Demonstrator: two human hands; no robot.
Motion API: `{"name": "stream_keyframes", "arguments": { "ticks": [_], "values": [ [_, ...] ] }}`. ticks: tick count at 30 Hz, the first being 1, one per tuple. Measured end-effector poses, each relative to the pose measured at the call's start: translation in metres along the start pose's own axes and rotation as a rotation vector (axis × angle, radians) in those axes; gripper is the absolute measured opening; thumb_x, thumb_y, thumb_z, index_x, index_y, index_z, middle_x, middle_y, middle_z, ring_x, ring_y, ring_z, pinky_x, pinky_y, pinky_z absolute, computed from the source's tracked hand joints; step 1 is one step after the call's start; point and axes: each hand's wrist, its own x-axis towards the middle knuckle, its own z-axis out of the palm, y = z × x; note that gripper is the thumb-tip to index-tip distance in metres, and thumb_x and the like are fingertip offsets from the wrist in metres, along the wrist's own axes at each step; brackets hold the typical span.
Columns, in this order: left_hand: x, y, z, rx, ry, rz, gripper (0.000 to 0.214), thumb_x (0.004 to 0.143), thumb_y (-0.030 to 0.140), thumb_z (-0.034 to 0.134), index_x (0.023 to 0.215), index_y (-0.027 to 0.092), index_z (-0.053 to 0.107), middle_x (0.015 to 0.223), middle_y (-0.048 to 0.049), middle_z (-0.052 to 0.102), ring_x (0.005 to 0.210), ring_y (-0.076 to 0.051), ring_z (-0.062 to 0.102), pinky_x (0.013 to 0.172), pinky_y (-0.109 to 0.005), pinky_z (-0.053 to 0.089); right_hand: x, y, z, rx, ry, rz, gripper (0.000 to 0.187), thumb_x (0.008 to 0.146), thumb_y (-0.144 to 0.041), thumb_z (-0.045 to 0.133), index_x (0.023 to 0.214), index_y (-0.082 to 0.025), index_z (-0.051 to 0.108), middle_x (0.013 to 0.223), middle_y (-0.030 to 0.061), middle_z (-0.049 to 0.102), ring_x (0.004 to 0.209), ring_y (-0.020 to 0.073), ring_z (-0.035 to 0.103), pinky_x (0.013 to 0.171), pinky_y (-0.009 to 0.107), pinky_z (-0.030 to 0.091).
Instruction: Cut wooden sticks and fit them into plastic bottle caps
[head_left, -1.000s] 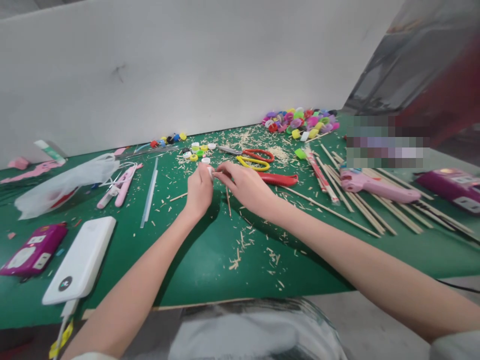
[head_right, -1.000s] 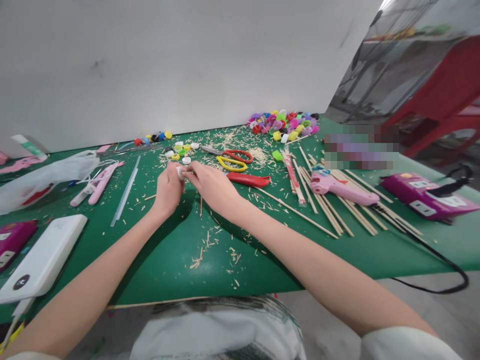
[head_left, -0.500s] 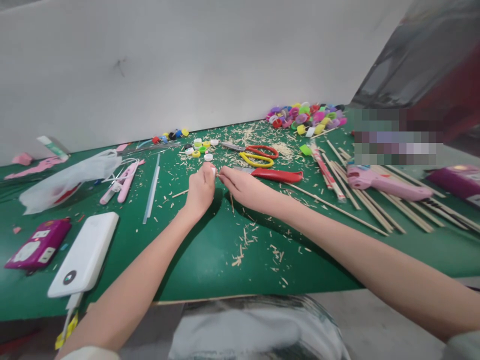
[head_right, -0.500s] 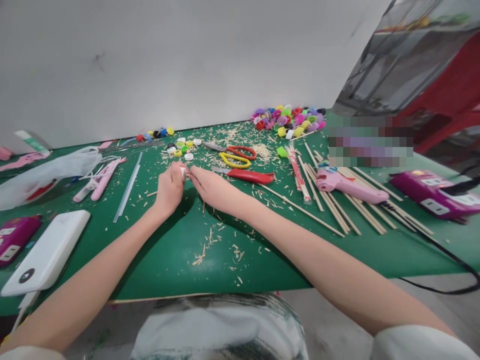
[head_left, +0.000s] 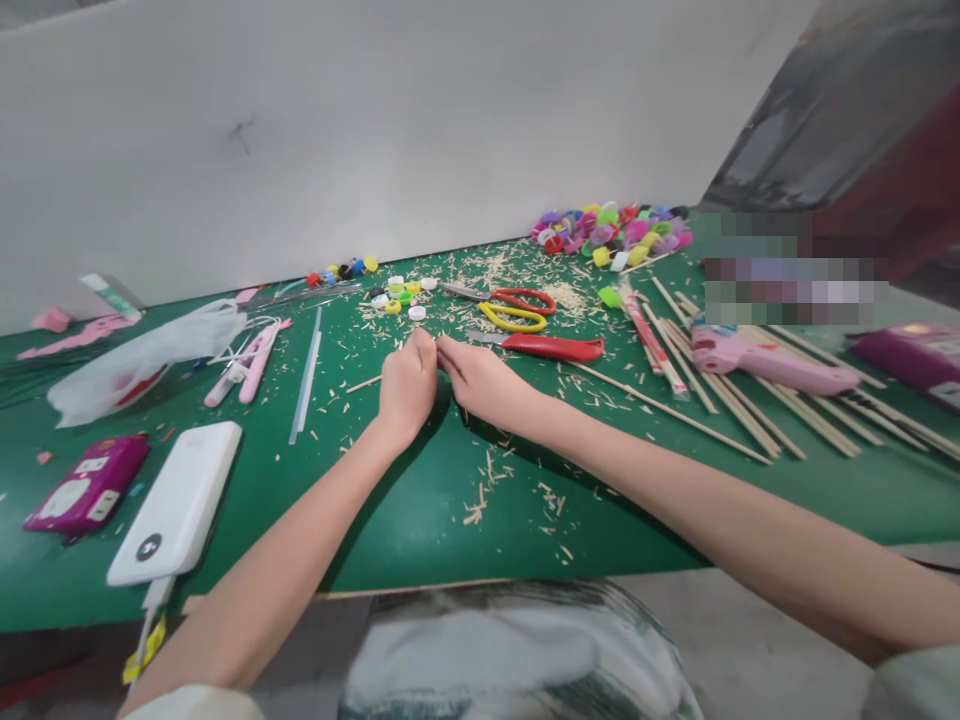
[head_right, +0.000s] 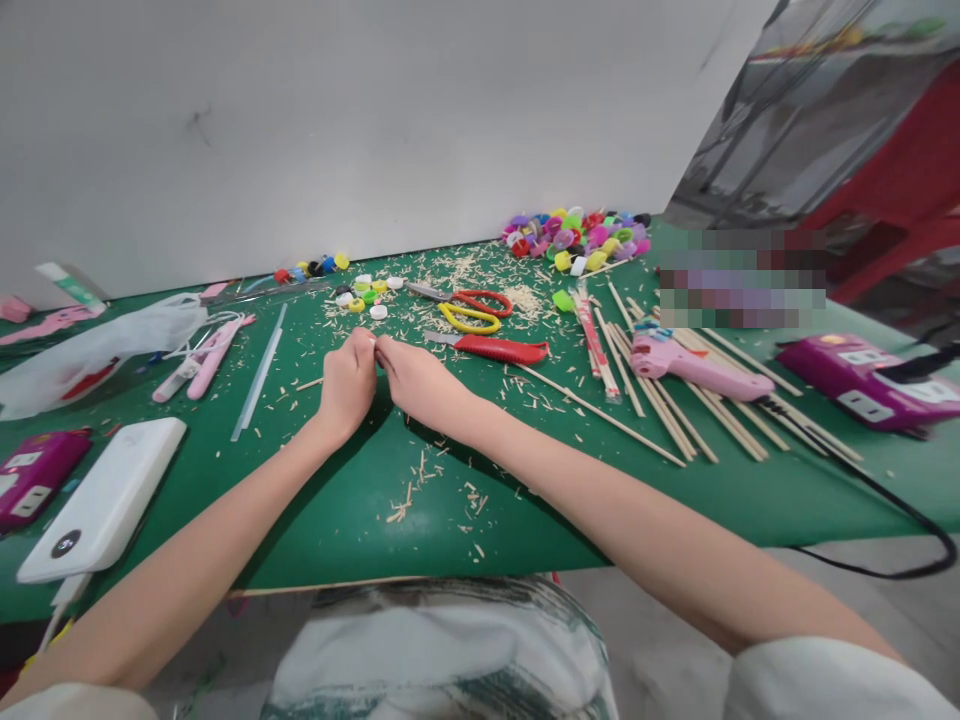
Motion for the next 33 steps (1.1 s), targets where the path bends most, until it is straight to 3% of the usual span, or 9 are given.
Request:
{"name": "stream_keyframes", "arguments": {
  "ticks": [5,10,14,25,33],
  "values": [
    [0.008,0.0,-0.007,-0.11,-0.011,0.066,0.036,0.095,0.04,0.03,0.074,0.02,0.052,0.064,-0.0019,0.055,0.06,-0.015,0.05,0.062,-0.027,0.036,0.005,0.002,-0.003,0.094,-0.012,0.117,0.018,0.093,-0.029,0.029,0.076,-0.024,0.032,0.072,0.0013,0.051,0.065,0.0156,0.047,0.063,0.029,0.036],
    [0.019,-0.011,-0.019,-0.306,-0.333,0.084,0.023,0.088,0.04,0.048,0.096,0.02,0.056,0.08,-0.0013,0.065,0.073,-0.015,0.06,0.071,-0.027,0.045,0.007,0.015,-0.014,0.088,-0.019,0.158,0.019,0.094,-0.029,0.032,0.076,-0.023,0.036,0.069,-0.0006,0.049,0.066,0.0154,0.048,0.064,0.028,0.037],
    [0.022,-0.018,-0.024,-0.363,-0.452,0.084,0.024,0.08,0.031,0.06,0.101,0.019,0.06,0.104,-0.0064,0.069,0.093,-0.018,0.064,0.086,-0.034,0.048,0.006,0.025,-0.017,0.036,-0.032,0.066,0.018,0.093,-0.026,0.034,0.076,-0.022,0.04,0.071,0.0001,0.05,0.071,0.0156,0.049,0.068,0.028,0.037],
    [0.016,-0.022,-0.013,-0.123,-0.375,0.335,0.025,0.084,0.024,0.056,0.107,0.017,0.063,0.109,-0.0101,0.068,0.101,-0.021,0.062,0.092,-0.036,0.047,0.004,0.04,-0.01,-0.085,-0.042,-0.024,0.02,0.091,-0.021,0.036,0.075,-0.02,0.047,0.072,0.0025,0.054,0.068,0.0148,0.046,0.066,0.027,0.034],
    [0.015,-0.024,-0.009,-0.14,-0.314,0.334,0.024,0.084,0.026,0.058,0.105,0.016,0.063,0.107,-0.0098,0.068,0.098,-0.02,0.063,0.092,-0.036,0.048,0.007,0.037,-0.015,-0.183,-0.115,-0.021,0.023,0.094,-0.019,0.031,0.082,-0.018,0.051,0.077,0.0052,0.054,0.074,0.0171,0.044,0.071,0.029,0.035]
  ]
}}
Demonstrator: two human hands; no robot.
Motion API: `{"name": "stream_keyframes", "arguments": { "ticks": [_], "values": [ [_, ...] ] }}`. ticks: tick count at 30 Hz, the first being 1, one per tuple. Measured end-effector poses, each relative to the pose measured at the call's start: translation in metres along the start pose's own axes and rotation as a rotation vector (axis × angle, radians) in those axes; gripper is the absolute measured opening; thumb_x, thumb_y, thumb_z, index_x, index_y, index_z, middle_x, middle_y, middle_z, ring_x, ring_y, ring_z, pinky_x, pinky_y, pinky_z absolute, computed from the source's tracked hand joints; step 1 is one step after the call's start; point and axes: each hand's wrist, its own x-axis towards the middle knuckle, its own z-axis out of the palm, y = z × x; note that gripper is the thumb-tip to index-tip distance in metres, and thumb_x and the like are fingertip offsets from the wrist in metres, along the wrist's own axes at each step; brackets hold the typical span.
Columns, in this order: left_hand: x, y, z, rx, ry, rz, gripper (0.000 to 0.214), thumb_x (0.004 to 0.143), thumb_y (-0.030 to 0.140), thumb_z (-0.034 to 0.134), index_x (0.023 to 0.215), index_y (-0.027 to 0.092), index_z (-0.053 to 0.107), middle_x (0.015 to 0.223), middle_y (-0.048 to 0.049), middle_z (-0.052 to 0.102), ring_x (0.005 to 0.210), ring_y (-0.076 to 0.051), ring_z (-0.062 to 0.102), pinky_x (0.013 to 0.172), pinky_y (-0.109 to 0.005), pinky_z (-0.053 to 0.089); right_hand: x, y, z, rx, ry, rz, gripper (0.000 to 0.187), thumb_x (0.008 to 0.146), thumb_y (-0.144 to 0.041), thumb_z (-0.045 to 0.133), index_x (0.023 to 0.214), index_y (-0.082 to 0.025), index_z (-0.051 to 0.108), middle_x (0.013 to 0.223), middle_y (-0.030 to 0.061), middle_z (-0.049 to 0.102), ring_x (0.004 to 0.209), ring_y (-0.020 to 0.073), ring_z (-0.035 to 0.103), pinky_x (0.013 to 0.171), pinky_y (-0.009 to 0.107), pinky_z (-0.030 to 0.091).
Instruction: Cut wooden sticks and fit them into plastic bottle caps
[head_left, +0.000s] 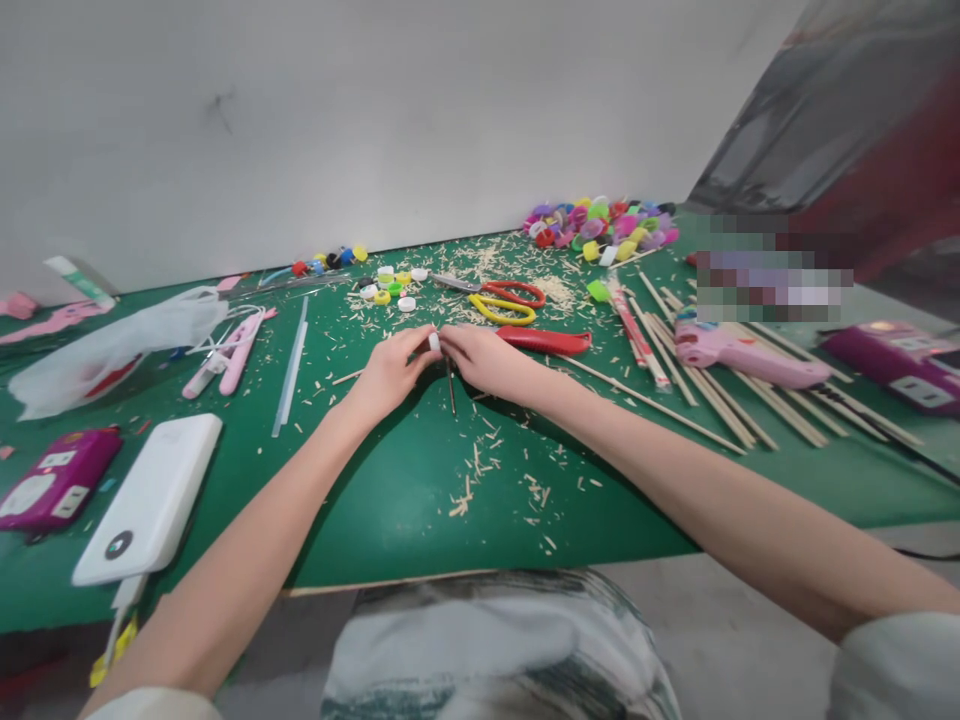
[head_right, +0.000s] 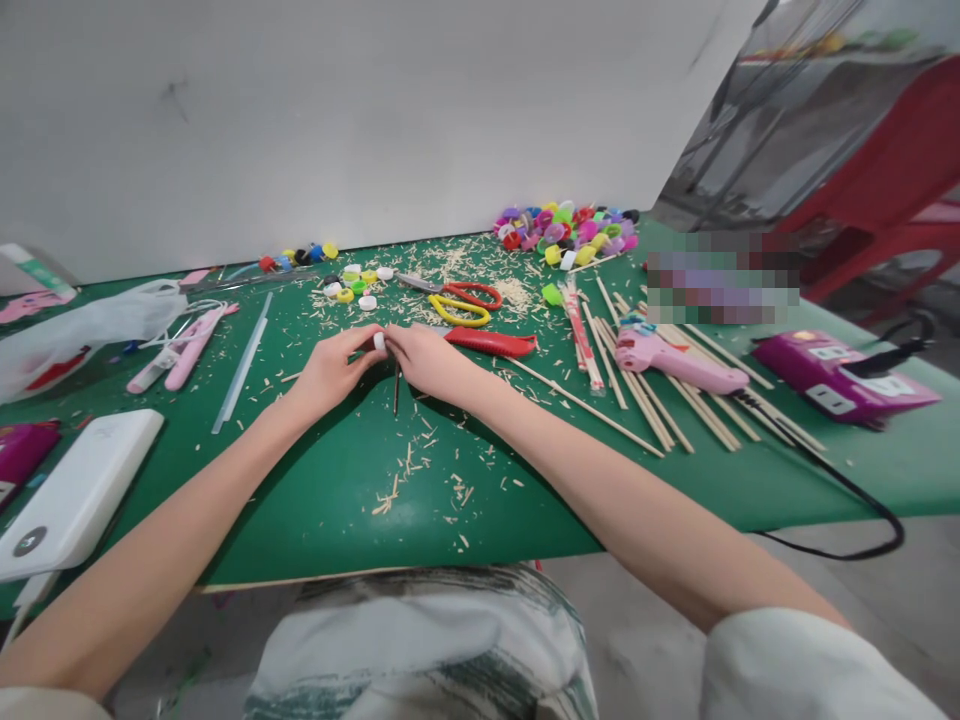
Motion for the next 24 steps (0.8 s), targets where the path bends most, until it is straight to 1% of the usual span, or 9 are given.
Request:
{"name": "stream_keyframes", "arguments": {
  "ticks": [4,7,10,14,18,21,24],
  "values": [
    [0.003,-0.002,0.001,-0.051,-0.004,-0.032,0.026,0.084,0.026,0.057,0.108,0.016,0.058,0.105,-0.0078,0.068,0.095,-0.019,0.064,0.089,-0.035,0.05,0.003,-0.001,-0.009,-0.067,-0.051,0.078,0.025,0.096,-0.022,0.028,0.084,-0.019,0.05,0.08,0.006,0.052,0.081,0.0196,0.046,0.076,0.032,0.037],
    [0.005,-0.004,0.003,-0.042,-0.029,-0.036,0.025,0.083,0.022,0.057,0.107,0.015,0.056,0.104,-0.0076,0.067,0.096,-0.018,0.064,0.089,-0.035,0.05,0.004,-0.001,-0.012,-0.117,-0.097,0.118,0.024,0.096,-0.023,0.028,0.083,-0.02,0.048,0.078,0.0058,0.051,0.078,0.0201,0.044,0.076,0.035,0.038],
    [0.005,-0.004,0.005,0.001,-0.034,-0.036,0.023,0.083,0.019,0.058,0.106,0.015,0.056,0.103,-0.0074,0.067,0.095,-0.017,0.064,0.087,-0.034,0.05,0.004,-0.002,-0.012,-0.125,-0.121,0.133,0.024,0.096,-0.022,0.029,0.078,-0.021,0.045,0.074,0.0054,0.048,0.075,0.0196,0.043,0.075,0.035,0.038],
    [0.006,-0.003,0.006,0.068,-0.032,-0.03,0.022,0.083,0.017,0.058,0.104,0.015,0.056,0.101,-0.0062,0.067,0.093,-0.016,0.063,0.084,-0.032,0.051,0.003,-0.001,-0.012,-0.126,-0.134,0.109,0.024,0.095,-0.019,0.029,0.074,-0.021,0.041,0.073,0.0052,0.047,0.076,0.0192,0.043,0.077,0.035,0.039],
    [0.004,-0.003,0.006,0.12,-0.032,0.004,0.024,0.083,0.016,0.058,0.107,0.014,0.058,0.104,-0.0073,0.068,0.093,-0.016,0.064,0.085,-0.032,0.051,0.003,0.004,-0.006,-0.055,-0.112,0.078,0.023,0.095,-0.02,0.029,0.074,-0.022,0.039,0.076,0.005,0.049,0.077,0.0183,0.043,0.079,0.035,0.038],
    [0.001,-0.005,0.007,0.175,0.016,0.054,0.027,0.084,0.018,0.059,0.11,0.013,0.059,0.112,-0.01,0.068,0.101,-0.018,0.064,0.091,-0.034,0.051,0.002,0.009,0.001,0.022,-0.069,0.026,0.023,0.095,-0.022,0.028,0.075,-0.022,0.038,0.077,0.0039,0.048,0.077,0.0171,0.044,0.077,0.033,0.038],
    [-0.001,-0.008,0.009,0.225,0.07,0.135,0.027,0.085,0.02,0.058,0.112,0.013,0.06,0.113,-0.0101,0.069,0.104,-0.019,0.064,0.093,-0.036,0.051,0.002,0.012,0.006,0.058,-0.029,-0.006,0.02,0.095,-0.02,0.029,0.078,-0.022,0.039,0.076,0.0034,0.048,0.076,0.0168,0.044,0.074,0.031,0.037]
  ]
}}
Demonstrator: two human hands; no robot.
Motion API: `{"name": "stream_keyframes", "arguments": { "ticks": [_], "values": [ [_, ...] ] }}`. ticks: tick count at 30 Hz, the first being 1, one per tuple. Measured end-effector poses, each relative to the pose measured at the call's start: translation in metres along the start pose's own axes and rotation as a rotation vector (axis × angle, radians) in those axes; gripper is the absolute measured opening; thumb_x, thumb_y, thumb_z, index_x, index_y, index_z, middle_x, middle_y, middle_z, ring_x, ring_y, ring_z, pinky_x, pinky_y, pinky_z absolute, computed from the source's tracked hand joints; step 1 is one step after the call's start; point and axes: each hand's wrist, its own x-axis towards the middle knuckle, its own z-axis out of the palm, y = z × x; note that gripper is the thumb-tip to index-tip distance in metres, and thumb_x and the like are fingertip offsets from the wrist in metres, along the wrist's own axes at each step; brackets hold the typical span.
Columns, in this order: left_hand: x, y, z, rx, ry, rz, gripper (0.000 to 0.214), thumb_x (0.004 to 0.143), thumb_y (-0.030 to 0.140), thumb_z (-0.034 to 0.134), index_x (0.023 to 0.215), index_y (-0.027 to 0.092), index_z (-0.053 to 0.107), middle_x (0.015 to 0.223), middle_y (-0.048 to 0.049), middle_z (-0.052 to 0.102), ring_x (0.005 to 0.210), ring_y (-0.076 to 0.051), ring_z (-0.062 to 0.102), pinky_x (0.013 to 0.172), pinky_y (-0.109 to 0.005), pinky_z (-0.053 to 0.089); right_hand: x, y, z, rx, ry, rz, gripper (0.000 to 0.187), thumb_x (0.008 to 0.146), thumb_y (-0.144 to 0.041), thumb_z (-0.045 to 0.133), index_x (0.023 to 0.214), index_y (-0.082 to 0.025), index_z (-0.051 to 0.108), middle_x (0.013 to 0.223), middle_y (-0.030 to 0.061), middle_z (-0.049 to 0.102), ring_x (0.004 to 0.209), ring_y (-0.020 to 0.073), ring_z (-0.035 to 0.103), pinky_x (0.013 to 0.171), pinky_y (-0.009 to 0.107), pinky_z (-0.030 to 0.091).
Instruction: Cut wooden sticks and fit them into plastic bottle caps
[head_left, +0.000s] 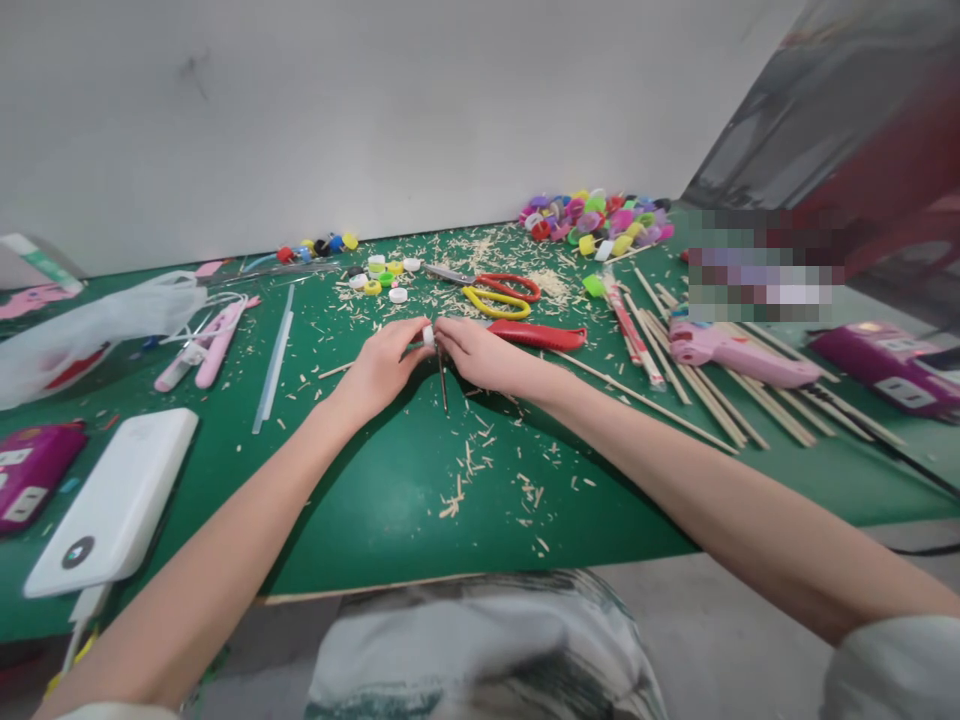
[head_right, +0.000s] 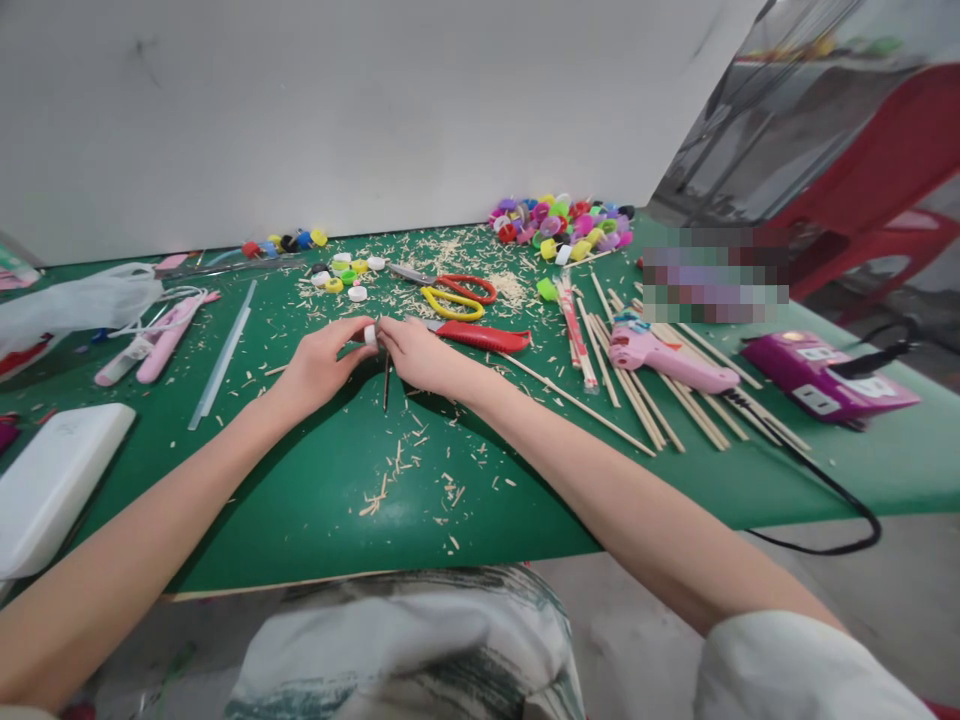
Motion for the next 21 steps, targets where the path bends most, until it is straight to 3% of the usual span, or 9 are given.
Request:
{"name": "stream_keyframes", "arguments": {
  "ticks": [13,21],
  "values": [
    [-0.002,0.002,-0.003,0.107,0.063,0.217,0.024,0.088,0.019,0.055,0.109,0.01,0.06,0.103,-0.0122,0.07,0.097,-0.02,0.064,0.086,-0.039,0.054,-0.003,-0.012,0.001,-0.08,0.035,-0.021,0.017,0.087,-0.01,0.029,0.076,-0.021,0.036,0.075,0.0049,0.046,0.074,0.0181,0.04,0.071,0.031,0.034],
    [0.003,-0.005,-0.003,0.118,0.105,0.108,0.025,0.087,0.02,0.057,0.11,0.012,0.06,0.106,-0.0119,0.07,0.098,-0.02,0.067,0.088,-0.038,0.055,0.005,-0.018,-0.012,-0.02,-0.003,0.112,0.023,0.095,-0.022,0.031,0.072,-0.023,0.033,0.073,0.0017,0.047,0.073,0.0163,0.042,0.074,0.031,0.036]
  ]
}}
